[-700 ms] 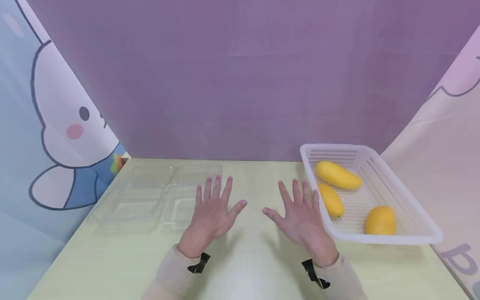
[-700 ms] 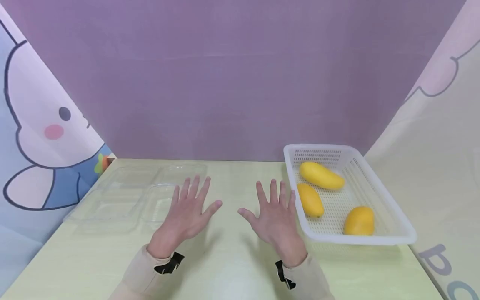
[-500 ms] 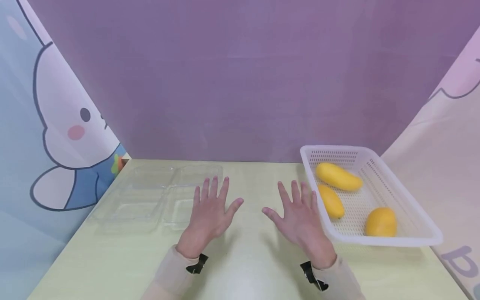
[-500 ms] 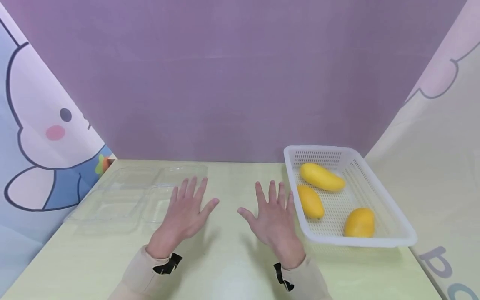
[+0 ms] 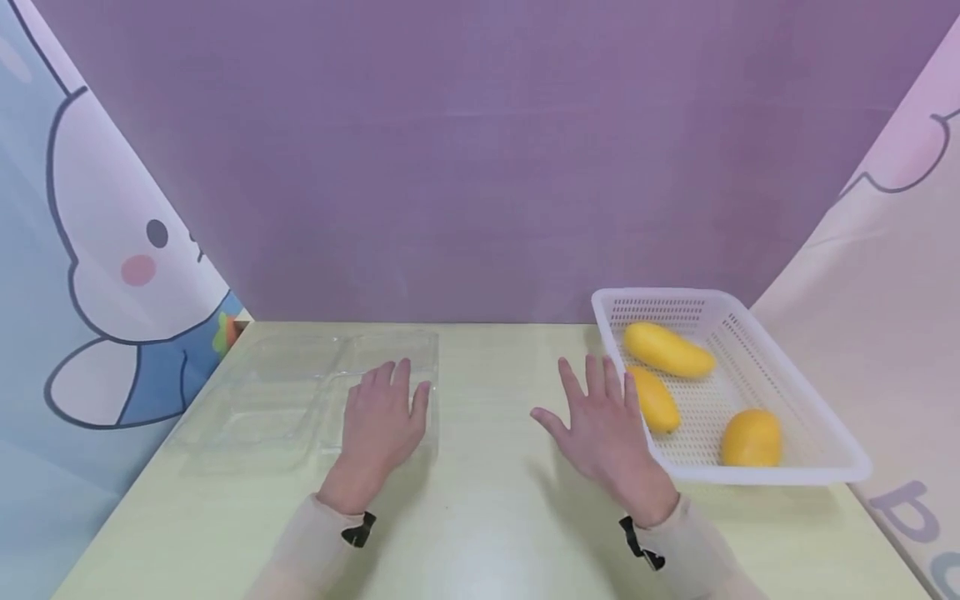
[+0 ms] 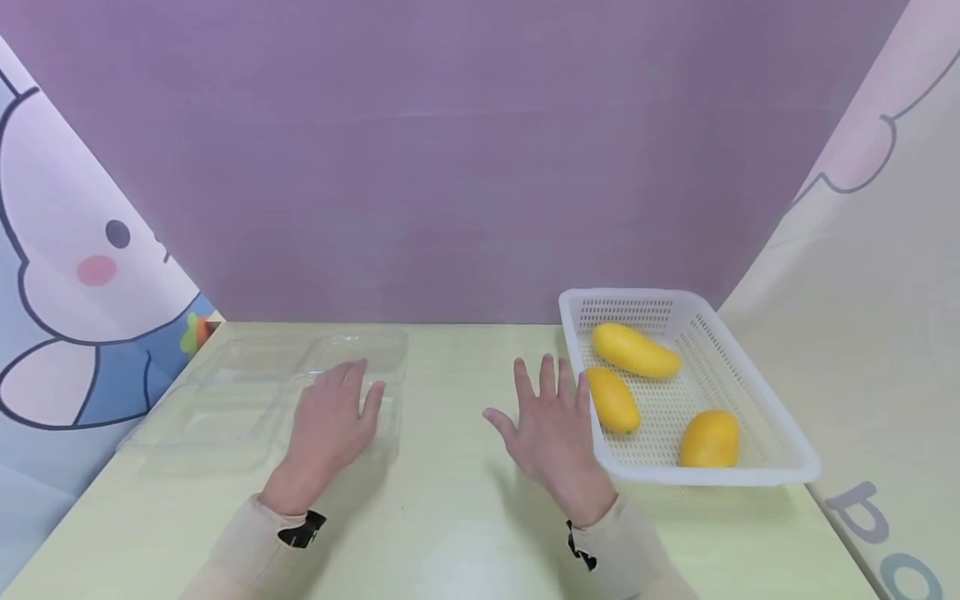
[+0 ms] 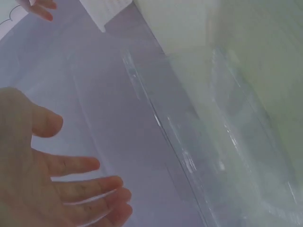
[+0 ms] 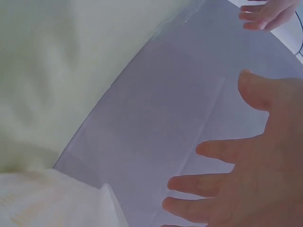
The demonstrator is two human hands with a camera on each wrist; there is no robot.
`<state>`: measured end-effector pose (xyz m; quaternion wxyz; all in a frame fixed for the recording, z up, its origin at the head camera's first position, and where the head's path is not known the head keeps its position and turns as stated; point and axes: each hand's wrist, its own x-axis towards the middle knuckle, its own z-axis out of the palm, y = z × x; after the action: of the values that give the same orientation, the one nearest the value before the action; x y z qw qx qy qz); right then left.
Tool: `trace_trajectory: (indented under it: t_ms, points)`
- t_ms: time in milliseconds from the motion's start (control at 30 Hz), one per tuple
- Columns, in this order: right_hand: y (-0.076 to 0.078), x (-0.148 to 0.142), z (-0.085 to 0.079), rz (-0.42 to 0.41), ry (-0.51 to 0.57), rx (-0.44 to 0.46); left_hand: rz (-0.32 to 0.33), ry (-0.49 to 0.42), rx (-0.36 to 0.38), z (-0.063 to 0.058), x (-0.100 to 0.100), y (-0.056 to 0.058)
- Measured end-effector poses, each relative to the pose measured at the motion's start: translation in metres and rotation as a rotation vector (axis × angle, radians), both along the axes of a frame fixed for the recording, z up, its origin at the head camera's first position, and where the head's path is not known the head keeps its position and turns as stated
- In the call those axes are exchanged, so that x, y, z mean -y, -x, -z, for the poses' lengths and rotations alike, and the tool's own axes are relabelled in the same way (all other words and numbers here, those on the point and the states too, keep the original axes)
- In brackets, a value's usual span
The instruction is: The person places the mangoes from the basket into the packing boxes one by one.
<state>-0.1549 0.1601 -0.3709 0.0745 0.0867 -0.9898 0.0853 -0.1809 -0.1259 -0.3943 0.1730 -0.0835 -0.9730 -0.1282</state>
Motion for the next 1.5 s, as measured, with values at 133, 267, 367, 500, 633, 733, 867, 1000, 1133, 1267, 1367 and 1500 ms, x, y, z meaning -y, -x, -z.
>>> trace_trajectory:
  t_ms: [133,267,367,500,633,733,867,1000,1133,1267,1367,1500]
  points:
    - [0.001,-0.007,-0.006,-0.011,-0.026,-0.008,-0.081,0.024,-0.021,0.003,0.012,0.001]
    - [0.002,-0.014,-0.013,-0.022,-0.055,-0.006,-0.128,0.023,-0.025,0.005,0.024,-0.001]
    - [0.003,-0.020,-0.019,-0.031,-0.079,-0.015,-0.145,0.030,-0.017,0.005,0.032,-0.001]
    - [0.005,-0.025,-0.024,-0.043,-0.081,-0.023,-0.169,0.042,-0.031,0.006,0.040,0.000]
    - [0.009,-0.027,-0.024,-0.057,-0.073,-0.022,-0.196,0.053,-0.075,0.009,0.047,0.001]
    - [0.012,-0.029,-0.025,-0.071,-0.084,-0.030,-0.210,0.052,-0.077,0.009,0.050,0.002]
    - [0.016,-0.034,-0.028,-0.083,-0.102,-0.045,-0.247,0.042,-0.002,0.009,0.054,0.003]
    - [0.022,-0.040,-0.032,-0.089,-0.100,-0.054,-0.288,0.040,0.078,0.009,0.057,0.004]
    - [0.027,-0.046,-0.035,-0.076,-0.084,-0.036,-0.307,0.034,0.105,0.012,0.060,0.006]
    - [0.031,-0.053,-0.038,-0.064,-0.063,-0.025,-0.319,0.023,0.120,0.014,0.061,0.008]
    - [0.032,-0.058,-0.039,-0.060,-0.065,-0.019,-0.323,0.022,0.140,0.016,0.062,0.009]
    - [0.032,-0.064,-0.040,-0.053,-0.064,-0.012,-0.313,0.009,0.178,0.015,0.063,0.009]
